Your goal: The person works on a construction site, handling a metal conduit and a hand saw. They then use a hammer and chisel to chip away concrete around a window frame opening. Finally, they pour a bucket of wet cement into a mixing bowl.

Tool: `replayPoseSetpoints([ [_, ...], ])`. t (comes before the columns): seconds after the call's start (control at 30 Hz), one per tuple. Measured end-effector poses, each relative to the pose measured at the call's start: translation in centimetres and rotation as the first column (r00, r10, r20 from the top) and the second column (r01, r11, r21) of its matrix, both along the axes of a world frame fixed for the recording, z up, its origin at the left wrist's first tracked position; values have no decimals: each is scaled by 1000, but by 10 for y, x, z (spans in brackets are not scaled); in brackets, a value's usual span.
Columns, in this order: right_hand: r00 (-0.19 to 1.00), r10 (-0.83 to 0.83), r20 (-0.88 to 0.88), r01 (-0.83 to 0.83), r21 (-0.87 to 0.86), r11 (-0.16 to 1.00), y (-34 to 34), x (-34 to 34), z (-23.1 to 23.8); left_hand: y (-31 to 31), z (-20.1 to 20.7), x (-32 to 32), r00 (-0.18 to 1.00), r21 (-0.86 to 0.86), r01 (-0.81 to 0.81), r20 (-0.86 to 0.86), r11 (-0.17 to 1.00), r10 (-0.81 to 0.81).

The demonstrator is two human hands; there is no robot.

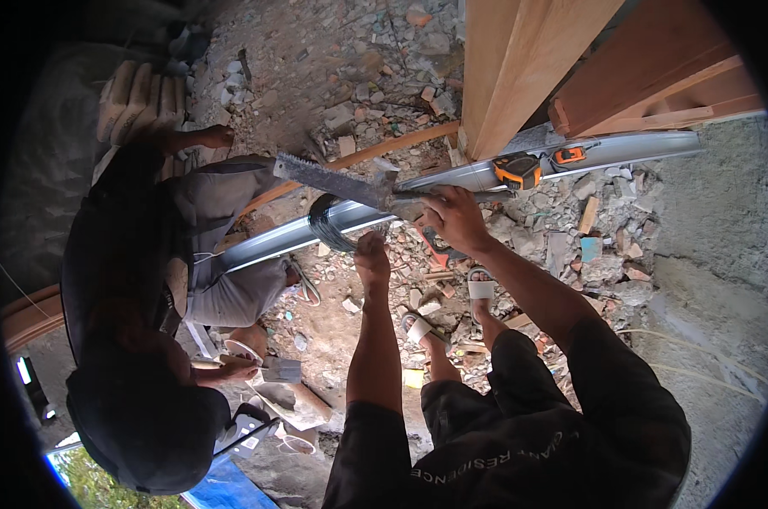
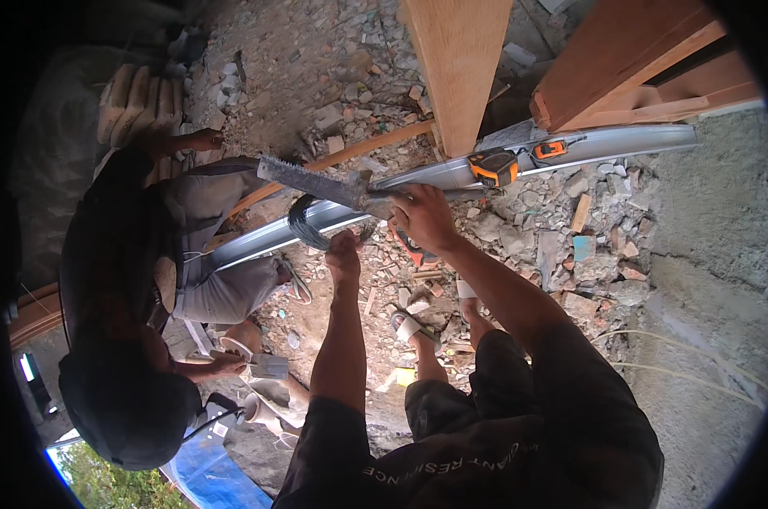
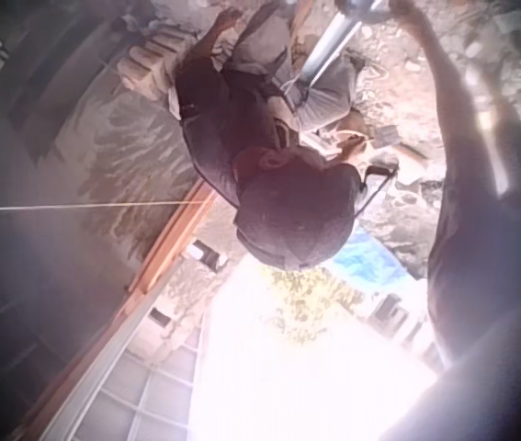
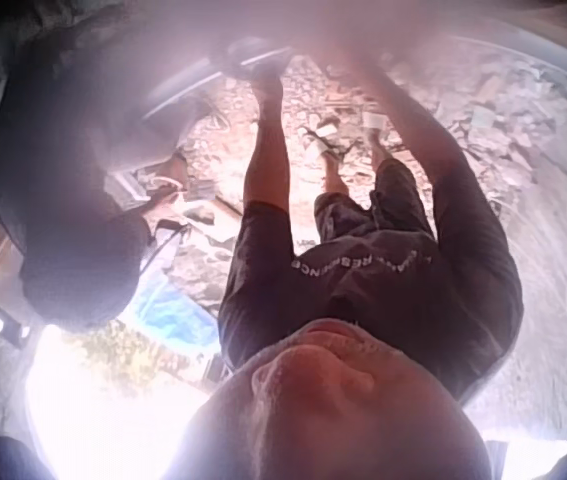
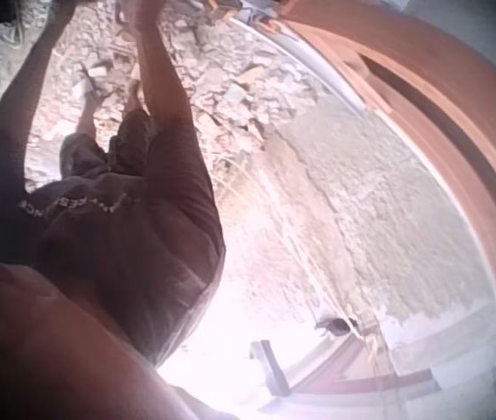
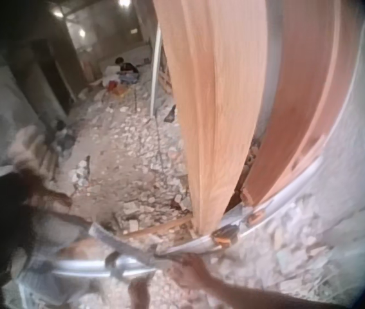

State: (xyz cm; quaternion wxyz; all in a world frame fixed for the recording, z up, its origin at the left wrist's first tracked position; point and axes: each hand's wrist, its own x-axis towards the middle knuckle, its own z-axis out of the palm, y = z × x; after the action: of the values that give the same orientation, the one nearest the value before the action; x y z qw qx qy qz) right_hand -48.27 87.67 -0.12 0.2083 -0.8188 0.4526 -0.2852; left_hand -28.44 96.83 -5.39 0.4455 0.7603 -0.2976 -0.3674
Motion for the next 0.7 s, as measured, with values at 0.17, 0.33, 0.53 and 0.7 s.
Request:
replayPoseSetpoints([
  [0.17, 997, -40, 60, 23, 264, 964, 91, -94, -2, -57, 16, 37, 784, 54, 130, 606, 990, -136],
  [0.33, 980, -93, -176, 174, 530, 830, 196, -193, -5, -61, 33, 27, 724, 219, 201, 623, 955, -295],
  [0.53, 945, -17, -327, 247, 677, 693, 226, -231, 14, 66, 52, -26, 862, 195, 213, 424, 957, -278],
  [0.7, 926, 277, -255, -5, 727, 687, 160, -182, 48, 235, 92, -71, 845, 397, 485, 17, 779, -535],
])
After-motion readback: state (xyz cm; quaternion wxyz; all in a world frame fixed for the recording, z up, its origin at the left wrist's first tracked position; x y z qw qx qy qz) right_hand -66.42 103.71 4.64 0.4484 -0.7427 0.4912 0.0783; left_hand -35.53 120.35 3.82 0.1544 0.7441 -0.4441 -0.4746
